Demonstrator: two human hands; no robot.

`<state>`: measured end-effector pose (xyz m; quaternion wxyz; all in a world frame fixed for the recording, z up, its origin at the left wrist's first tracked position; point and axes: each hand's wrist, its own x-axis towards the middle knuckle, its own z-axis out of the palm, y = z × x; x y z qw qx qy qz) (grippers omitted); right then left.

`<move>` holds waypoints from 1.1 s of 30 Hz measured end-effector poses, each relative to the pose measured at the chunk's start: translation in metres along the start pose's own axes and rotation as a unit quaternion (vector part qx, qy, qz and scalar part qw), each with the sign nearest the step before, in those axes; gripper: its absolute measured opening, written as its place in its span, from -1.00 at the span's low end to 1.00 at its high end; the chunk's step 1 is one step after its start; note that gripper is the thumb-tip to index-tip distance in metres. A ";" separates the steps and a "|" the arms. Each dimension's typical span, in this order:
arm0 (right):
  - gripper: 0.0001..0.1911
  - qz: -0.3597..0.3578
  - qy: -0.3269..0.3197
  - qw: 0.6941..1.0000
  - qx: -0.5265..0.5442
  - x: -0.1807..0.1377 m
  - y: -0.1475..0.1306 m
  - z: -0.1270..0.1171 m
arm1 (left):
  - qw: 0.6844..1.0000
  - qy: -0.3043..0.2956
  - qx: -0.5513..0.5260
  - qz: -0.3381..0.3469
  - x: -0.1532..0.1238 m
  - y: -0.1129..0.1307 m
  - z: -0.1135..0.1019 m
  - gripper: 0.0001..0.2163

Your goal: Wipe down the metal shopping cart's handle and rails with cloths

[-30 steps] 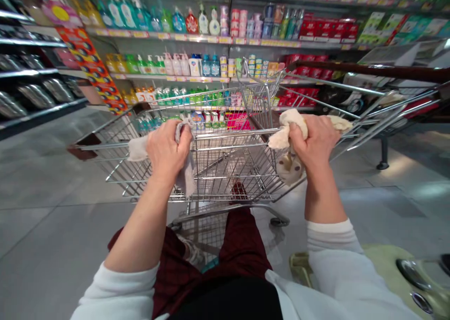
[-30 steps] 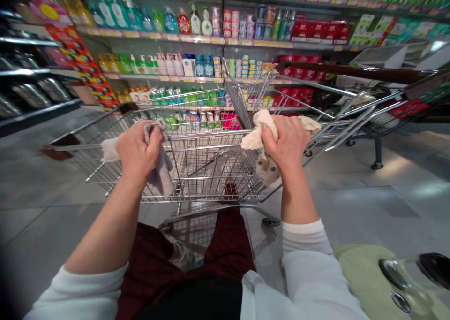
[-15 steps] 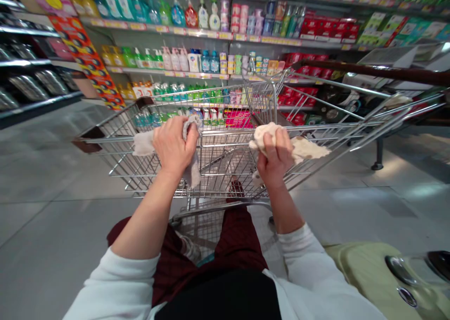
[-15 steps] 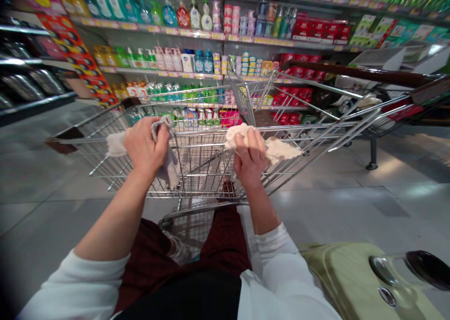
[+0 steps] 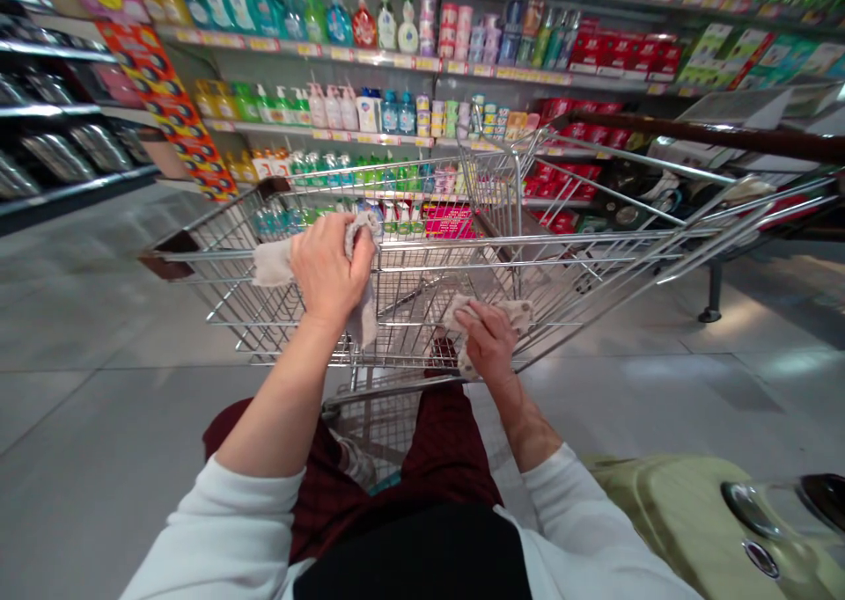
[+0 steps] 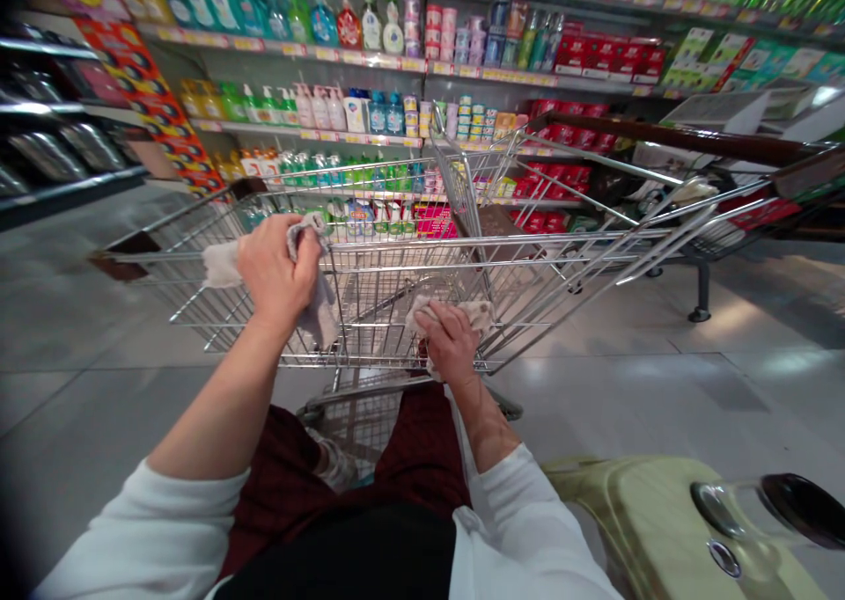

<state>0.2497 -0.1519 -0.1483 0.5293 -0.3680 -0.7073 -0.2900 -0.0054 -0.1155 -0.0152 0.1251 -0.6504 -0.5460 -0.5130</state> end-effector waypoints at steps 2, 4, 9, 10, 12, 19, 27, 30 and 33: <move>-0.56 0.015 0.069 0.998 0.004 0.031 -0.002 -0.003 | 1.000 0.005 0.013 0.007 0.000 -0.001 0.001 -0.75; -0.58 0.018 0.103 0.994 -0.033 0.060 -0.007 -0.002 | 1.000 0.012 0.023 0.014 0.000 -0.002 0.002 -0.74; -0.60 0.007 0.025 0.993 -0.119 0.087 -0.018 0.021 | 0.999 0.022 0.024 0.031 0.000 -0.002 0.003 -0.75; -0.60 0.004 0.018 0.993 -0.120 0.081 -0.019 0.028 | 0.999 0.022 0.025 0.035 0.000 -0.002 0.003 -0.75; -0.62 -0.002 0.016 0.993 -0.118 0.061 -0.021 0.039 | 0.999 0.022 0.024 0.039 -0.001 -0.002 0.003 -0.75; -0.57 -0.091 -0.058 0.989 -0.098 -0.031 -0.028 0.052 | 0.999 0.024 -0.008 0.026 -0.002 -0.003 0.005 -0.75; -0.63 -0.038 -0.026 0.999 -0.014 0.015 -0.042 0.025 | 0.997 0.053 0.027 0.053 -0.003 -0.002 0.007 -0.71; -0.61 -0.016 0.014 1.000 -0.019 0.060 -0.050 0.022 | 0.996 0.057 0.031 0.058 -0.003 -0.002 0.007 -0.64; -0.58 0.002 -0.023 0.999 -0.034 0.088 -0.056 0.034 | 0.996 0.052 0.030 0.061 -0.004 -0.002 0.007 -0.60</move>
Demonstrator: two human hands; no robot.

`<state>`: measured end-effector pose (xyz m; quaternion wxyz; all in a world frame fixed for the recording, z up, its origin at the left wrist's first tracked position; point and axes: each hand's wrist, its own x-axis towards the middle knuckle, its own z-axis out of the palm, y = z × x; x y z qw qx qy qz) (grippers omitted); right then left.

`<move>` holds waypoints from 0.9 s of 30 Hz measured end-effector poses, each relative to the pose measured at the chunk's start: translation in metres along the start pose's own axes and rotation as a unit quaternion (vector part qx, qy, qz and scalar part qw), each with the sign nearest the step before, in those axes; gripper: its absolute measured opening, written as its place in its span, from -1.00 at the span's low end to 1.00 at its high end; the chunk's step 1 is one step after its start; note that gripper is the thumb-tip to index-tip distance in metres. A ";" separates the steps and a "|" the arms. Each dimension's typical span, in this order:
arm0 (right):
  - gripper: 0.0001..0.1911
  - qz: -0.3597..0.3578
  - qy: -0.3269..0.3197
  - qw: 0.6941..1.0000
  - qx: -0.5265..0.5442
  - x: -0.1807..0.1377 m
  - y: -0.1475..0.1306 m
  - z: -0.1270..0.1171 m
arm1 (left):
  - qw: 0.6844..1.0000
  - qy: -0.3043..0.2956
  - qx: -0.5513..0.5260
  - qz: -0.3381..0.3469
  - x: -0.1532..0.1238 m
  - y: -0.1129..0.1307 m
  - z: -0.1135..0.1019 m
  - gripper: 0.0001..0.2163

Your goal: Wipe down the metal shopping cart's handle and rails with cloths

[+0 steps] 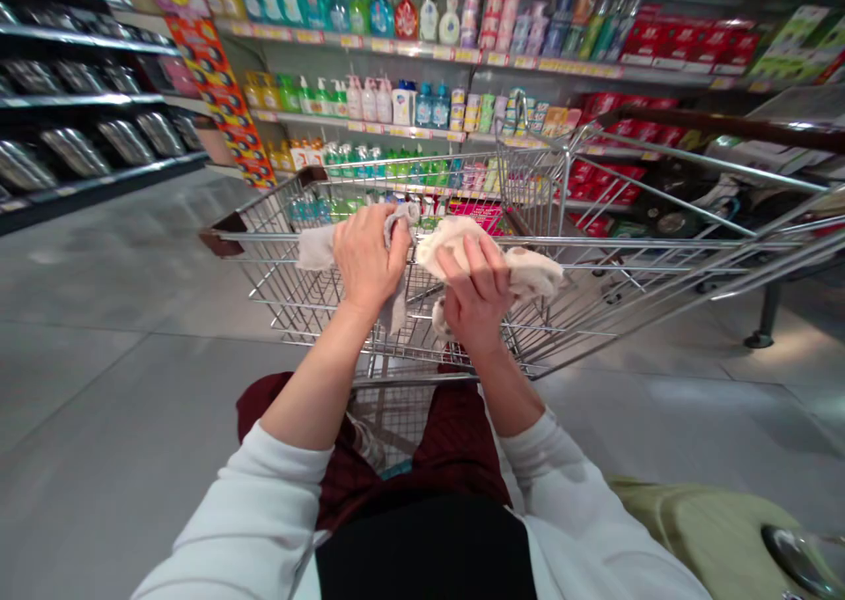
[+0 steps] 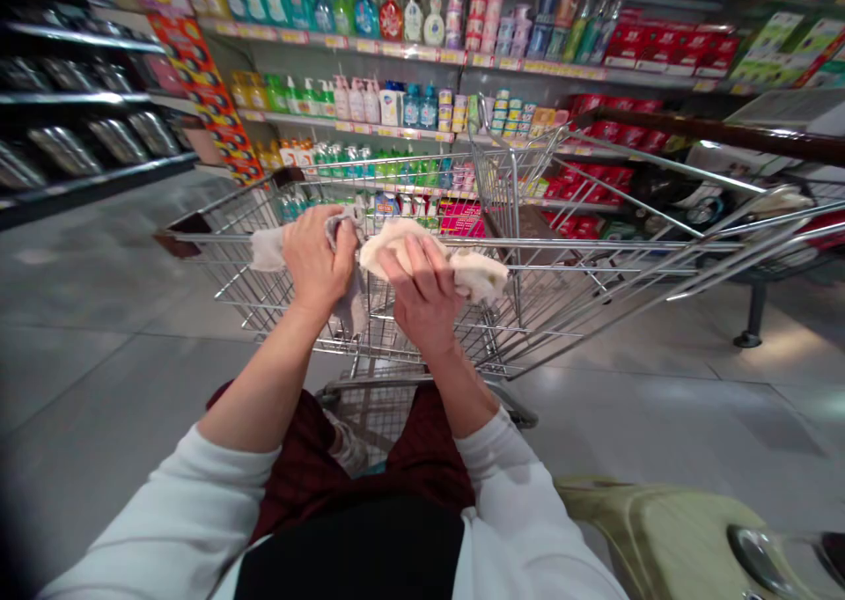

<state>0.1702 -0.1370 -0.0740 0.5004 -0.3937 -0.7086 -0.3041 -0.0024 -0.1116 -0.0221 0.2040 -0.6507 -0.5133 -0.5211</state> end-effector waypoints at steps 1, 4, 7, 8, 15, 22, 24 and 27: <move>-0.57 -0.004 -0.008 1.000 0.000 0.002 -0.001 0.006 | 1.000 -0.004 -0.002 -0.001 0.000 0.000 0.000 -0.60; -0.55 -0.037 -0.033 0.999 0.004 -0.015 -0.003 0.028 | 1.000 -0.017 -0.008 -0.010 0.000 0.001 -0.001 -0.63; -0.55 -0.060 -0.098 0.993 0.027 -0.057 -0.005 0.042 | 1.000 -0.018 -0.012 -0.018 0.000 0.001 -0.001 -0.64; -0.55 -0.069 -0.119 0.990 0.038 -0.073 -0.006 0.045 | 1.000 -0.017 -0.013 -0.020 0.000 0.001 -0.002 -0.64; -0.54 -0.085 -0.202 0.973 0.076 -0.114 -0.018 0.038 | 1.000 -0.011 -0.007 -0.015 -0.001 0.001 -0.001 -0.65; -0.59 0.019 -0.019 0.999 0.042 -0.024 -0.010 -0.008 | 1.000 -0.008 -0.007 -0.012 -0.003 0.001 0.001 -0.69; -0.56 0.054 0.027 0.998 -0.006 0.011 -0.002 -0.018 | 1.000 -0.007 0.003 -0.009 -0.003 -0.001 0.002 -0.72; -0.55 0.083 0.005 0.996 -0.045 0.052 0.008 -0.017 | 1.000 -0.017 0.013 0.001 -0.002 -0.004 0.000 -0.74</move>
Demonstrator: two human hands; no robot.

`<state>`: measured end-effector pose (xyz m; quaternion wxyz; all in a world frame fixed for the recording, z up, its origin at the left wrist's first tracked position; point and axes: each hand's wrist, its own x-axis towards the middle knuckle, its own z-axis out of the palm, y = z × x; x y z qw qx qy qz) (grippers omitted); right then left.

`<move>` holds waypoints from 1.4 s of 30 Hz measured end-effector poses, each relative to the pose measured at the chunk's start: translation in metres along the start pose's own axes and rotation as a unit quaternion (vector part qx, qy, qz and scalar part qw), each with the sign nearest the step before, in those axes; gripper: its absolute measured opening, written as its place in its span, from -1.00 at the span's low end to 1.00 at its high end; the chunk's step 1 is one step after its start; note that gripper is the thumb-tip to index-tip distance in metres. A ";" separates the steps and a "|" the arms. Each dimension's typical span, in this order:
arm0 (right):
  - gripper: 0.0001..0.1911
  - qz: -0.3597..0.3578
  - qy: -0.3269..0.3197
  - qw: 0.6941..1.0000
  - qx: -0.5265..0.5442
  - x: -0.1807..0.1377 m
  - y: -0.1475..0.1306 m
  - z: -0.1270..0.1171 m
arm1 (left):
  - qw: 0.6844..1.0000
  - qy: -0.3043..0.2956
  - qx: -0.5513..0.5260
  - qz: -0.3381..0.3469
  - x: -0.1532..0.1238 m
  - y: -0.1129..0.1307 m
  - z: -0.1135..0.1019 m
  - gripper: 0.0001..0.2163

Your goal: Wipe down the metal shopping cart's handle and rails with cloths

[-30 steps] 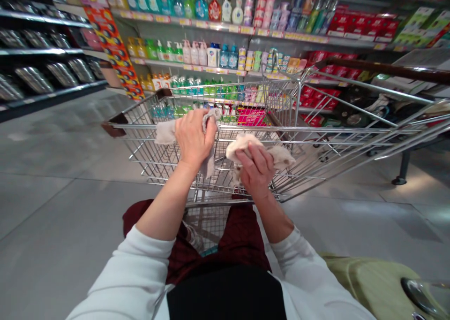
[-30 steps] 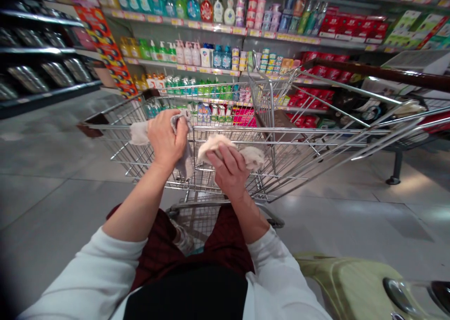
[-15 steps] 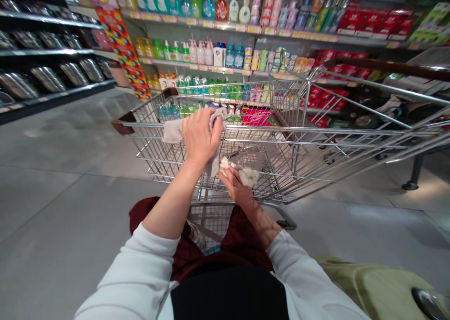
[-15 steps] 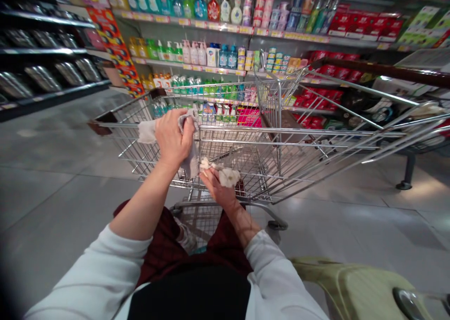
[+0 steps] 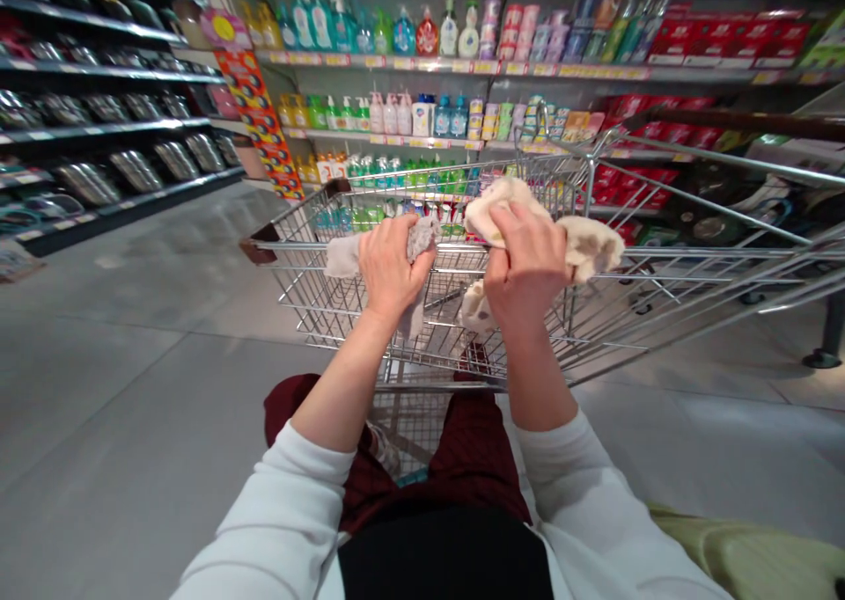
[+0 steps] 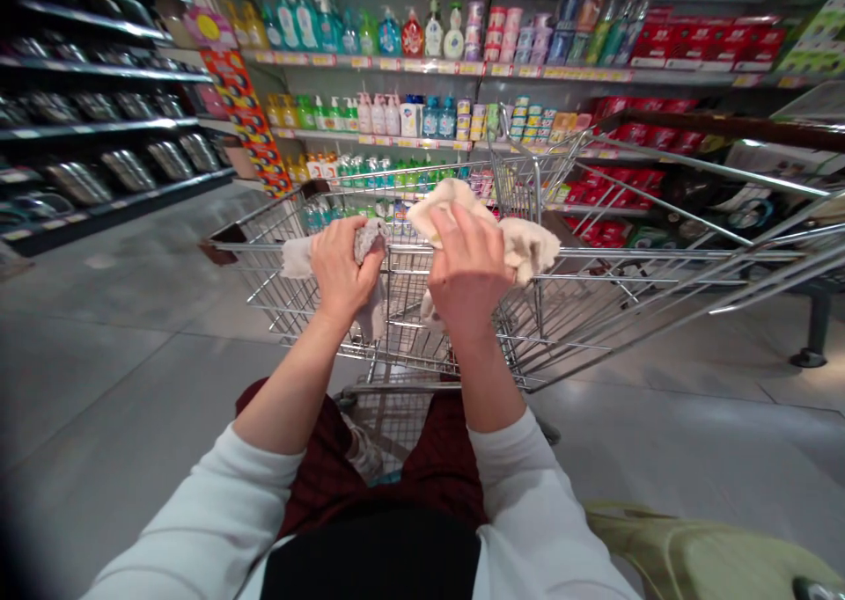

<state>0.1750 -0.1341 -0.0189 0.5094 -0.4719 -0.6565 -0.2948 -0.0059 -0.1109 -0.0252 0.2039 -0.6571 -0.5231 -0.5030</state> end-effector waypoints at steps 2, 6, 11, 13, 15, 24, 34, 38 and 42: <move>-0.57 0.011 -0.031 0.999 -0.015 0.013 0.001 0.006 | 1.000 -0.005 -0.006 0.010 0.000 0.000 -0.004 -0.71; -0.62 -0.005 -0.064 0.998 -0.019 0.012 0.002 0.012 | 0.999 0.012 -0.021 0.027 -0.011 0.007 -0.008 -0.68; -0.63 -0.003 -0.054 0.998 -0.011 0.008 0.002 0.009 | 0.996 0.008 -0.008 0.091 -0.051 0.008 0.014 -0.59; -0.64 -0.004 -0.050 0.999 -0.010 0.009 0.002 0.008 | 0.996 -0.008 -0.009 0.094 -0.067 0.002 0.025 -0.64; -0.66 -0.008 -0.048 0.999 -0.008 0.010 0.001 0.008 | 0.996 -0.045 -0.016 0.079 -0.082 -0.005 0.033 -0.68; -0.63 -0.002 -0.043 0.999 0.006 0.008 0.001 0.009 | 0.976 -0.207 -0.041 0.057 -0.142 -0.025 0.033 -0.49; -0.58 -0.005 -0.043 0.999 0.019 0.005 0.005 0.013 | 1.000 0.026 0.010 0.009 -0.056 -0.014 -0.003 -0.44; -0.59 -0.008 -0.040 0.999 0.009 0.005 0.004 0.013 | 1.000 -0.020 0.010 -0.001 -0.064 -0.027 0.016 -0.52; -0.61 -0.010 -0.037 0.999 0.005 0.005 0.003 0.012 | 0.998 -0.066 0.002 -0.018 -0.115 -0.046 0.037 -0.63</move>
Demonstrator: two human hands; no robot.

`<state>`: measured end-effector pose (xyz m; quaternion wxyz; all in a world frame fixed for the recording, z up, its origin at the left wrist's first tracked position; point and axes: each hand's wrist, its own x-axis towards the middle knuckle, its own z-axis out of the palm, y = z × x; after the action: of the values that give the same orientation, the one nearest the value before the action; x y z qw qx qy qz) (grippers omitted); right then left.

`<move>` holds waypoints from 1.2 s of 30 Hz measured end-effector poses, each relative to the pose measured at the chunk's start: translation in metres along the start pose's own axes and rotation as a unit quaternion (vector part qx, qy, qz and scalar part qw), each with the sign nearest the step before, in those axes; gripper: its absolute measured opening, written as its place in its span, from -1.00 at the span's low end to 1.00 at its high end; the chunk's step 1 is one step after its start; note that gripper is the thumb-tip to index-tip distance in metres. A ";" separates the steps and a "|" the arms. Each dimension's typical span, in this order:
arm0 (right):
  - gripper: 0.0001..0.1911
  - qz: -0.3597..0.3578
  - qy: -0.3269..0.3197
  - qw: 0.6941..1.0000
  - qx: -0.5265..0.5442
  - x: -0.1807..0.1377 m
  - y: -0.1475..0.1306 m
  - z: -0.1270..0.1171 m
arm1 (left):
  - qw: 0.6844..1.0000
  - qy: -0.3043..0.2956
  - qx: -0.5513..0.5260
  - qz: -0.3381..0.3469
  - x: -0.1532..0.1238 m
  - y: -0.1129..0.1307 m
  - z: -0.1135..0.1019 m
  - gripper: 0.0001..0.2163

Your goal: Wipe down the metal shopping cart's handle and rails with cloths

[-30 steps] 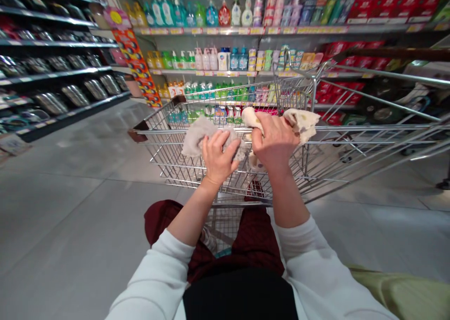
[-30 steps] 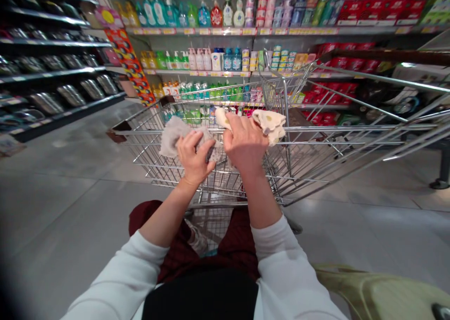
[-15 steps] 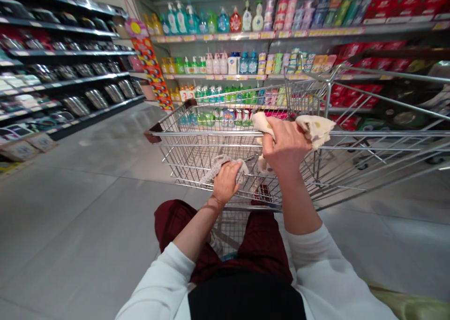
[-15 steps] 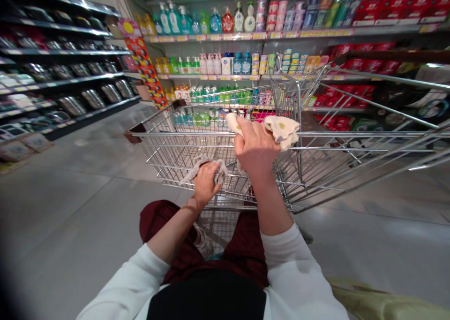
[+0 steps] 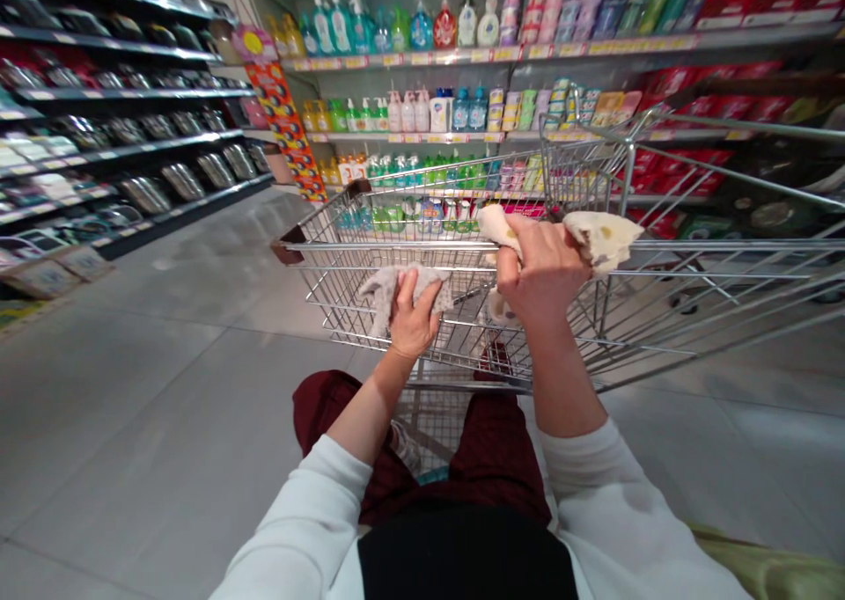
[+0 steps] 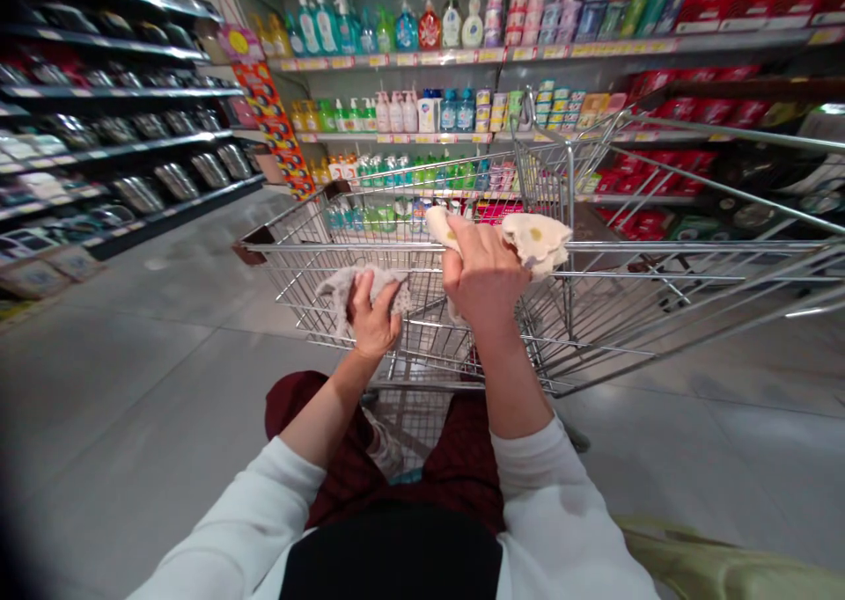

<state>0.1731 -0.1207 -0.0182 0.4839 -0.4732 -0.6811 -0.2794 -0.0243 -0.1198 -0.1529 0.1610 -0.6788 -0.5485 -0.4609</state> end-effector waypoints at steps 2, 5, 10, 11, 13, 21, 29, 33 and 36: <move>-0.61 0.001 0.004 1.000 0.002 0.000 0.000 0.000 | 0.999 -0.038 -0.002 -0.008 -0.023 -0.008 0.006 -0.63; -0.60 0.003 0.003 1.000 0.009 0.000 0.000 0.001 | 0.996 -0.090 -0.002 -0.021 -0.044 -0.013 0.005 -0.62; -0.60 0.011 0.007 1.000 0.022 -0.001 0.000 0.003 | 0.997 -0.076 0.002 -0.005 -0.031 -0.009 -0.014 -0.61; -0.60 0.010 0.008 1.000 0.023 -0.001 0.000 0.003 | 0.999 -0.045 0.007 0.006 -0.021 -0.007 -0.020 -0.59; -0.60 0.005 0.009 1.000 0.024 -0.001 0.000 0.003 | 0.999 0.031 0.022 0.025 0.004 -0.003 -0.031 -0.54; -0.58 0.010 -0.003 0.999 0.032 -0.001 0.001 0.003 | 0.994 0.090 0.054 0.031 0.023 -0.020 -0.015 -0.50; -0.61 0.012 0.007 1.000 0.025 -0.001 0.000 0.004 | 0.997 -0.053 0.063 0.011 -0.068 -0.044 0.007 -0.58; -0.63 0.001 0.018 1.000 0.021 -0.002 0.001 0.005 | 0.999 0.010 0.032 0.031 -0.048 -0.045 -0.009 -0.59; -0.62 -0.002 0.010 1.000 0.022 -0.002 0.001 0.005 | 0.995 0.085 0.023 0.038 -0.009 -0.043 -0.025 -0.54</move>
<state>0.1725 -0.1163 -0.0223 0.5003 -0.4583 -0.6831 -0.2704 -0.0740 -0.1280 -0.1594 0.2402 -0.6534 -0.5172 -0.4979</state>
